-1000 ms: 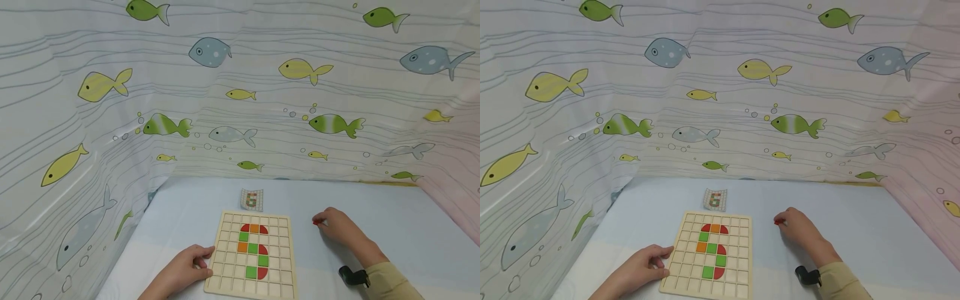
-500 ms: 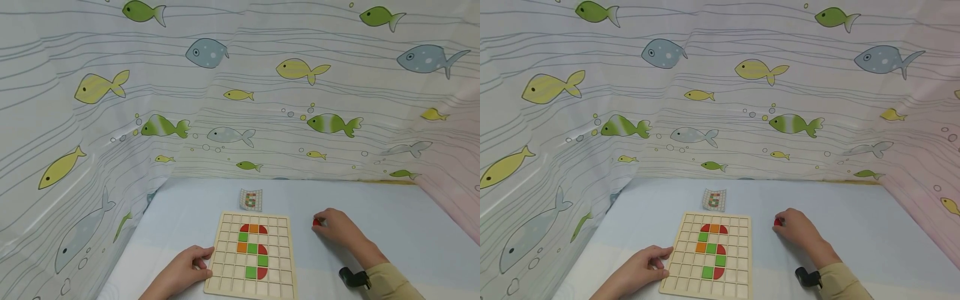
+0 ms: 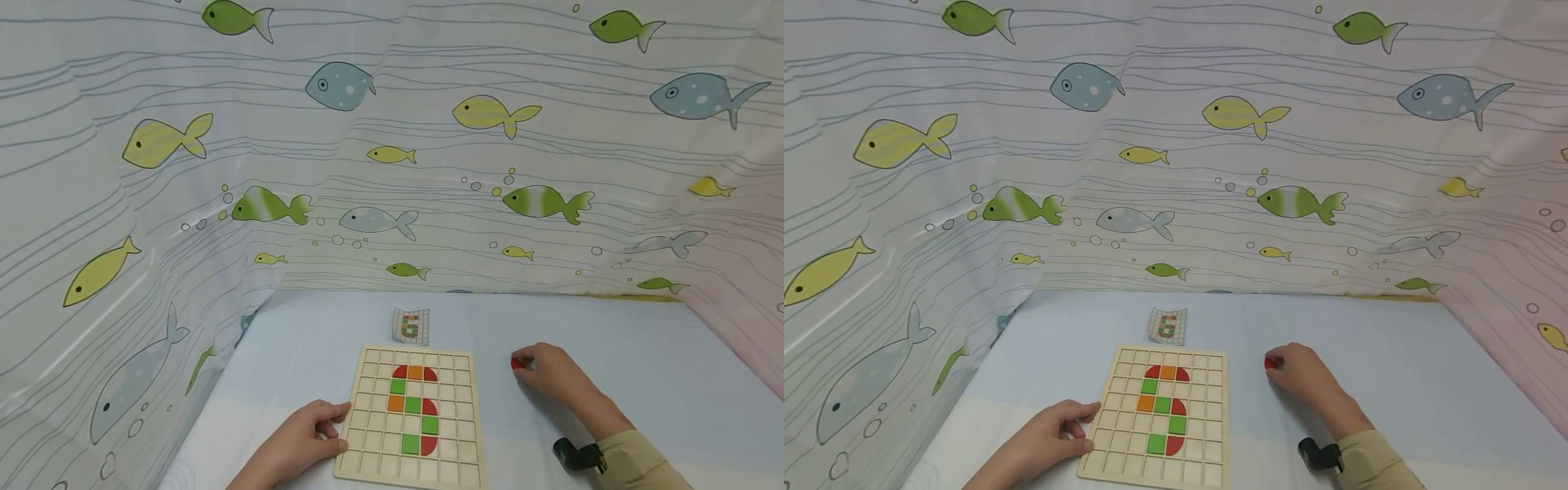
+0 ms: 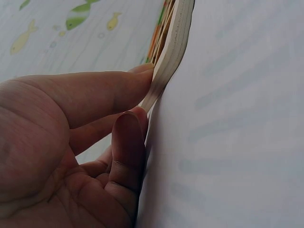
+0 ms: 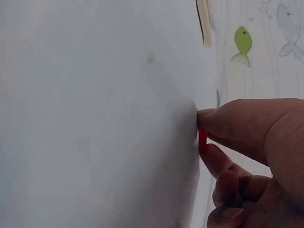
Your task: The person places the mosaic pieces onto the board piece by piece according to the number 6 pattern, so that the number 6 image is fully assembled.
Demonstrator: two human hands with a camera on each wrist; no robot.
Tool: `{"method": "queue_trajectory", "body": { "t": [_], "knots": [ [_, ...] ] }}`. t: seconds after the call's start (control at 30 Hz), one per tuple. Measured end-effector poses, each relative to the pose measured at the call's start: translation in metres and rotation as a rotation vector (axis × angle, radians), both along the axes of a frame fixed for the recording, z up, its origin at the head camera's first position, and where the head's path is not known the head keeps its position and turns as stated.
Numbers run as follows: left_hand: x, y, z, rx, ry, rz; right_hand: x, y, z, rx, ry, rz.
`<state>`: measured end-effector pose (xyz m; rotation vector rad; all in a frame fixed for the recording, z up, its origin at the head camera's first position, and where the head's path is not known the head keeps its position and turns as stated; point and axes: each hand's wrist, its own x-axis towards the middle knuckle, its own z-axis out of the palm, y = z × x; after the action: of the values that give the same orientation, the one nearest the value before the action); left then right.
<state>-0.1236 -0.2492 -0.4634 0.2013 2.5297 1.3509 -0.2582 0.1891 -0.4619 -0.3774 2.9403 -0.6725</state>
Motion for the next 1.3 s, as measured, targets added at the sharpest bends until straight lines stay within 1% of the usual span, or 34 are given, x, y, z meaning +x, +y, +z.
{"method": "queue_trajectory", "body": {
  "t": [0.17, 0.43, 0.7, 0.83, 1.03, 1.17, 1.3],
  "knots": [
    [0.0, 0.0, 0.0, 0.009, -0.008, 0.0, 0.001, 0.0, 0.0, -0.014, -0.014, -0.02],
    [0.0, 0.0, -0.001, 0.018, -0.016, -0.001, 0.009, -0.006, 0.005, -0.045, -0.004, -0.006],
    [0.0, 0.0, -0.002, 0.013, -0.005, -0.003, 0.02, -0.02, 0.012, -0.089, 0.033, 0.067],
    [-0.001, 0.0, -0.001, 0.005, -0.004, 0.0, 0.023, -0.029, 0.014, -0.107, 0.057, 0.13],
    [-0.001, 0.0, -0.001, 0.008, -0.008, 0.003, 0.032, -0.049, 0.018, -0.126, 0.046, 0.188],
    [-0.001, 0.001, 0.0, 0.001, -0.001, 0.006, 0.037, -0.061, 0.018, -0.134, 0.045, 0.236],
    [0.0, 0.001, 0.0, -0.01, 0.007, 0.007, 0.042, -0.073, 0.019, -0.127, 0.026, 0.259]
  ]
}}
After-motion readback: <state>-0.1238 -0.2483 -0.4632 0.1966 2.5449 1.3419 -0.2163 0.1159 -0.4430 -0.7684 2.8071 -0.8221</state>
